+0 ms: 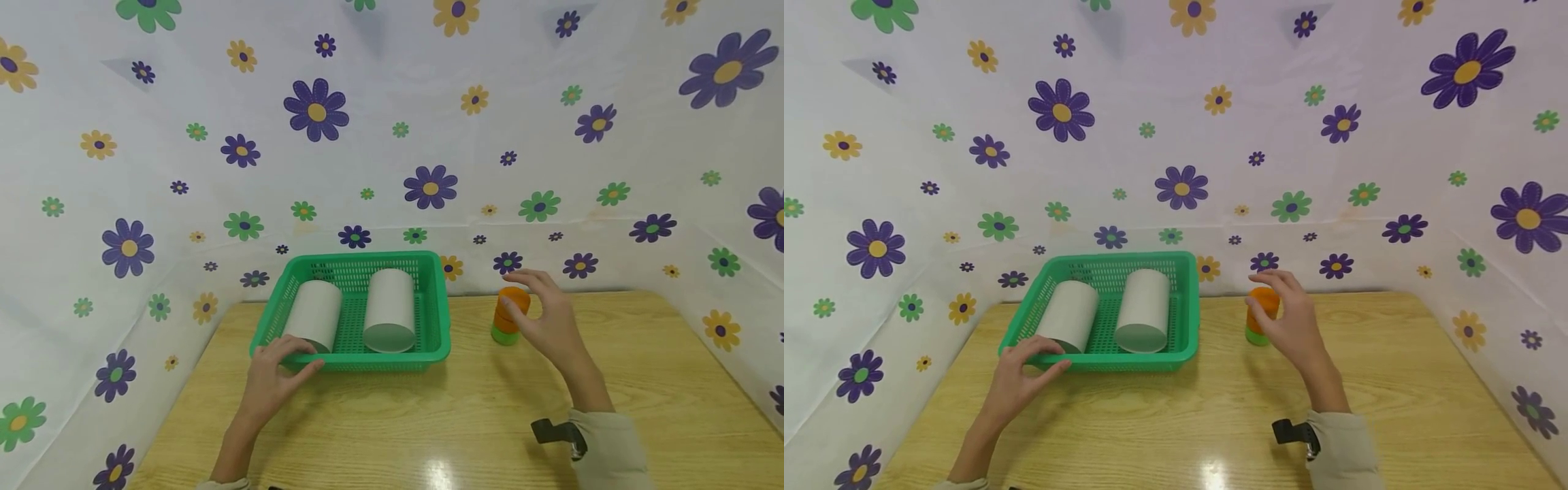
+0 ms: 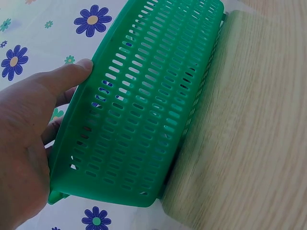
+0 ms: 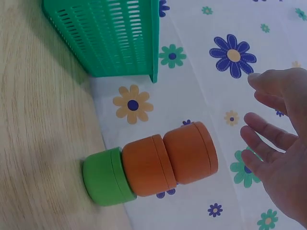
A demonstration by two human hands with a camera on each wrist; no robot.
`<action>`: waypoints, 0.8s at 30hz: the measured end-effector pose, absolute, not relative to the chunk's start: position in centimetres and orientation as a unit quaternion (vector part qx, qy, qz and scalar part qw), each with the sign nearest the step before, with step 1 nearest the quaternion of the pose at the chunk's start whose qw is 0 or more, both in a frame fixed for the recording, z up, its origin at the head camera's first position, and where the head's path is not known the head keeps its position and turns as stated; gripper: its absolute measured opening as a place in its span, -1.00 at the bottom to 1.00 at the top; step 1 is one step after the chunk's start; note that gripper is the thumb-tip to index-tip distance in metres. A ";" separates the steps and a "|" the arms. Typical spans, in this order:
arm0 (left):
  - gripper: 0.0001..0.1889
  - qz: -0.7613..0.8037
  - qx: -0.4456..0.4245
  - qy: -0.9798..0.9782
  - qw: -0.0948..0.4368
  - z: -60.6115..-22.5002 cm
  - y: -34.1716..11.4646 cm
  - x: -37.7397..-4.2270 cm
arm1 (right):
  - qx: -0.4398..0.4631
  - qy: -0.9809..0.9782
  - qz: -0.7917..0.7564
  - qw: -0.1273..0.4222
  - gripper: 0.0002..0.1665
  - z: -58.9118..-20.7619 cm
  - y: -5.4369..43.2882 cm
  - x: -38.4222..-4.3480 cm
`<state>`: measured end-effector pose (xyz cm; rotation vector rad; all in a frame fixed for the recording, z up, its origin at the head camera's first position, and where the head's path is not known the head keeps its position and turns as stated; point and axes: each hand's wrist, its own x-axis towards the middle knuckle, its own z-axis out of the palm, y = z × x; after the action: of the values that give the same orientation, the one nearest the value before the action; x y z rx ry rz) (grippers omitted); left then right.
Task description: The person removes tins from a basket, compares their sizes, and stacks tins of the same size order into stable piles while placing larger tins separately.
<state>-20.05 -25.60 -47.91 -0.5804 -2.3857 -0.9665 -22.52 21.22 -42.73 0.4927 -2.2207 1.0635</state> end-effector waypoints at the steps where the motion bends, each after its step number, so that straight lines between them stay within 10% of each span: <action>1: -0.75 -0.354 -0.213 -0.876 0.249 -47.9 -25.6 -20.0 | 0.188 -0.841 0.403 0.310 -0.56 -42.7 21.1 -22.5; 24: -0.74 -0.365 -0.218 -0.869 0.253 -47.8 -25.5 -20.1 | 0.259 -0.831 0.422 0.254 -0.51 -41.9 17.3 -21.7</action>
<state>-20.06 -25.50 -47.83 -0.5938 -2.3618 -0.9907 -21.74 17.28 -41.89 0.7030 -2.2580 1.1464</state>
